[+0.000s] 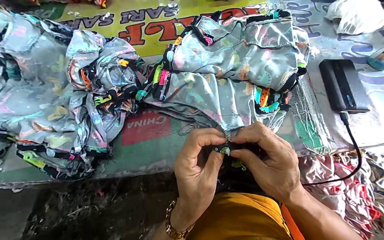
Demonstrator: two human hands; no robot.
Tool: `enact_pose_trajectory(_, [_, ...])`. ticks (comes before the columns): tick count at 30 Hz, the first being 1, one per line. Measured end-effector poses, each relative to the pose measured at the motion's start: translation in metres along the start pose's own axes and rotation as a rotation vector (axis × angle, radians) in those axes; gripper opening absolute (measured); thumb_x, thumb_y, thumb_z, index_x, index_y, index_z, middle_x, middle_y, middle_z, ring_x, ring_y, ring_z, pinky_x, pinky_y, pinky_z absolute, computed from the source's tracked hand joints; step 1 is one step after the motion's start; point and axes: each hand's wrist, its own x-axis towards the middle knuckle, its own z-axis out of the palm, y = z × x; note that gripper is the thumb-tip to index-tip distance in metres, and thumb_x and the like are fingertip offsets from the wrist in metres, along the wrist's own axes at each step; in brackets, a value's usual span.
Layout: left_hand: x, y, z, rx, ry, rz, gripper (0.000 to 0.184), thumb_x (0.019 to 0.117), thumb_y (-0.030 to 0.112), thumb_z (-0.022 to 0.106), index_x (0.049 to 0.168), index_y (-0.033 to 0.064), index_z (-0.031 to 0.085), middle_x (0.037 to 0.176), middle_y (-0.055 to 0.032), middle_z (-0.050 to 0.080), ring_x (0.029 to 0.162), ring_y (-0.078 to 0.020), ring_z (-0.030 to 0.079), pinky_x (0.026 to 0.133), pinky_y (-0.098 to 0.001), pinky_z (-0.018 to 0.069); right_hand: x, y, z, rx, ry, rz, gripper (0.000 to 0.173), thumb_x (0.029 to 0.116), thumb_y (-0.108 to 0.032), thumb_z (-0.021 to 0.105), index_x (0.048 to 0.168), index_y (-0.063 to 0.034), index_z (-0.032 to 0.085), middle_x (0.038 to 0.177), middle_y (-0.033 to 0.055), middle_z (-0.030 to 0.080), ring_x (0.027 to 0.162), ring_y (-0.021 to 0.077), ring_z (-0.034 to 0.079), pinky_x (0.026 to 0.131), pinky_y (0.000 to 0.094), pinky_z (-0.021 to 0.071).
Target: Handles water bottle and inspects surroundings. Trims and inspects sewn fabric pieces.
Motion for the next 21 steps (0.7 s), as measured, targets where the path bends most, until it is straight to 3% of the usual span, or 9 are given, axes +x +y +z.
enact_pose_trajectory(7, [0.001,-0.004,-0.006,0.213,-0.025,0.146,0.03,0.0948,0.003,0.064,0.12,0.0179,0.058,0.114,0.0056,0.069,0.108,-0.0065,0.067,0.094,-0.024,0.0573,0.0,-0.001,-0.007,0.006,-0.055,0.026,0.02,0.0959,-0.018,0.073,0.111,-0.0054,0.068,0.104,0.0013,0.069,0.094,0.0042,0.066,0.08,0.0189,0.0575])
enact_pose_trajectory(15, [0.003,-0.006,-0.01,0.319,-0.063,0.247,0.036,0.0953,0.003,0.067,0.124,0.0175,0.051,0.114,0.0046,0.069,0.11,-0.0076,0.067,0.094,-0.0236,0.0569,0.006,-0.001,-0.011,-0.096,-0.073,-0.033,0.013,0.0975,-0.016,0.071,0.103,-0.0046,0.071,0.099,0.0018,0.07,0.092,0.0037,0.066,0.079,0.0176,0.0559])
enact_pose_trajectory(19, [0.004,-0.009,-0.014,0.303,-0.087,0.271,0.039,0.0953,0.003,0.067,0.126,0.0177,0.048,0.116,0.0042,0.069,0.111,-0.0076,0.067,0.095,-0.0241,0.0566,0.007,-0.001,-0.012,0.032,-0.132,0.018,0.028,0.096,-0.023,0.073,0.115,-0.0062,0.061,0.101,0.0004,0.066,0.088,0.0005,0.064,0.074,0.015,0.0559])
enact_pose_trajectory(21, [0.004,-0.011,-0.015,0.3,-0.106,0.288,0.039,0.0966,0.006,0.067,0.128,0.0176,0.047,0.117,0.0034,0.068,0.111,-0.0077,0.067,0.096,-0.0242,0.056,0.013,-0.005,-0.01,0.015,-0.144,-0.007,0.031,0.0948,-0.021,0.074,0.118,-0.0057,0.061,0.099,-0.0003,0.065,0.085,-0.0016,0.06,0.072,0.0122,0.0518])
